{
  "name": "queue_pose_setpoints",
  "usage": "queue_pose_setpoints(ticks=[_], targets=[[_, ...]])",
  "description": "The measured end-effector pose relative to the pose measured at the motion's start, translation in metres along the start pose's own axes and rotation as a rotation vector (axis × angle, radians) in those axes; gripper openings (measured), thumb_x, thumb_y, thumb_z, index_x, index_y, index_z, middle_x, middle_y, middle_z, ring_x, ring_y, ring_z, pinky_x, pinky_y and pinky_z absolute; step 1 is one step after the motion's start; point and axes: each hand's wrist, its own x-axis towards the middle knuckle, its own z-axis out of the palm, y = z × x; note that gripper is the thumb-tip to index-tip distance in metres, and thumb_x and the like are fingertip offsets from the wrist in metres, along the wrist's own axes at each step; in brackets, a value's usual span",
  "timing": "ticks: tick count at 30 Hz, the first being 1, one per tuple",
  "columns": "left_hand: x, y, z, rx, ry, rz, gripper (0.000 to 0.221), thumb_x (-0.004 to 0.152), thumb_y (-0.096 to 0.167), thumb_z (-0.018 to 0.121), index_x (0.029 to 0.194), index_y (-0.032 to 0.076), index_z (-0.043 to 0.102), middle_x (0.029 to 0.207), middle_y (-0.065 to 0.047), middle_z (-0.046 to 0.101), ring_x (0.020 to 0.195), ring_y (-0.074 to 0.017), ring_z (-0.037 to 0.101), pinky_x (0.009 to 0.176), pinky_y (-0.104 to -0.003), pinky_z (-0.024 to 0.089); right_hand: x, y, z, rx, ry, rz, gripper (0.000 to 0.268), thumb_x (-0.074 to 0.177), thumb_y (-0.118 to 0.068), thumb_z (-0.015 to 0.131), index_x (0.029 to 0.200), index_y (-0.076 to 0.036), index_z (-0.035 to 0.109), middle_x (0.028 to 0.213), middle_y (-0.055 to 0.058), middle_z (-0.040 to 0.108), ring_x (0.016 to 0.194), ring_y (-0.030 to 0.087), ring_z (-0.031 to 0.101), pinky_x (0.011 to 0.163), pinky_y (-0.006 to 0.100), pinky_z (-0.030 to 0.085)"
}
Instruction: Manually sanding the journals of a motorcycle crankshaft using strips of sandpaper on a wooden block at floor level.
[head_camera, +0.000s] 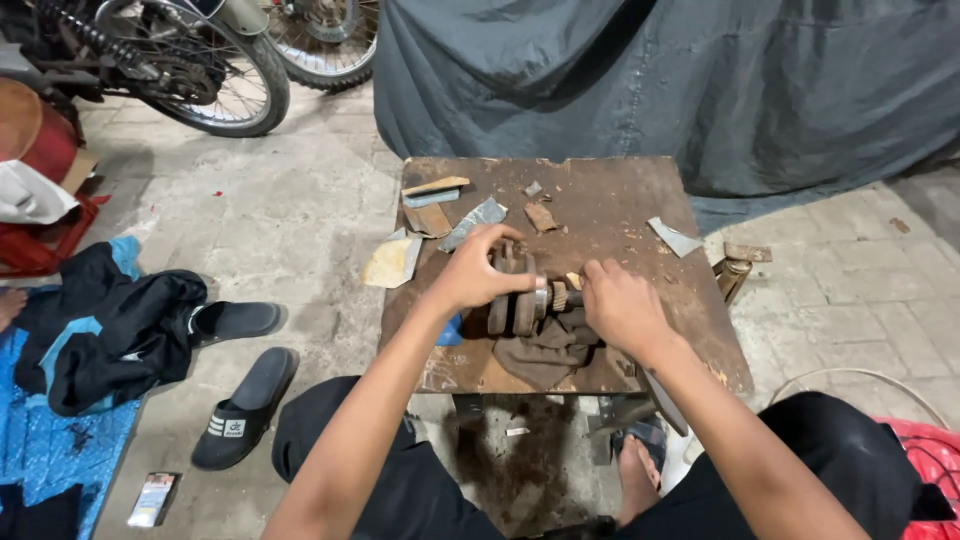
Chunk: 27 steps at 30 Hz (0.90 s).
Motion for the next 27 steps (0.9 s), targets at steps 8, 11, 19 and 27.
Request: queue_pose_setpoints(ticks=[8,11,19,27], targets=[[0.026,-0.010,-0.001,-0.080,-0.146,-0.132,0.099,0.057,0.050,0.095,0.143,0.019,0.055,0.143,-0.020,0.053,0.137,-0.0407,0.053,0.116,-0.050,0.041,-0.004,-0.001,-0.001,-0.027,0.041,-0.019,0.021,0.097,-0.026,0.048,0.102,-0.012,0.064,0.086,0.010,0.062,0.079,0.041,0.074,0.069,0.049,0.061],[0.021,-0.009,-0.004,-0.153,-0.123,-0.110,0.101,0.055,0.046,0.099,0.142,0.020,0.056,0.142,-0.020,0.054,0.133,-0.0409,0.056,0.114,-0.049,0.044,-0.004,-0.004,-0.002,-0.029,0.053,-0.030,0.021,0.097,-0.025,0.048,0.100,-0.011,0.063,0.084,0.010,0.062,0.079,0.041,0.074,0.068,0.049,0.061],[0.015,-0.015,0.002,-0.331,-0.060,0.030,0.094,0.056,0.033,0.102,0.136,0.009,0.059,0.136,-0.025,0.054,0.127,-0.0458,0.058,0.110,-0.054,0.045,-0.003,-0.001,0.002,-0.024,0.066,-0.045,0.022,0.098,-0.026,0.047,0.102,-0.012,0.064,0.085,0.010,0.063,0.080,0.041,0.074,0.069,0.049,0.061],[-0.001,-0.005,0.001,-0.289,0.040,0.190,0.081,0.058,0.034,0.102,0.127,0.009,0.067,0.127,-0.019,0.054,0.117,-0.0389,0.062,0.108,-0.048,0.049,-0.006,-0.004,0.001,-0.032,0.079,-0.038,0.022,0.097,-0.026,0.048,0.102,-0.012,0.064,0.084,0.011,0.063,0.078,0.041,0.074,0.069,0.049,0.061]])
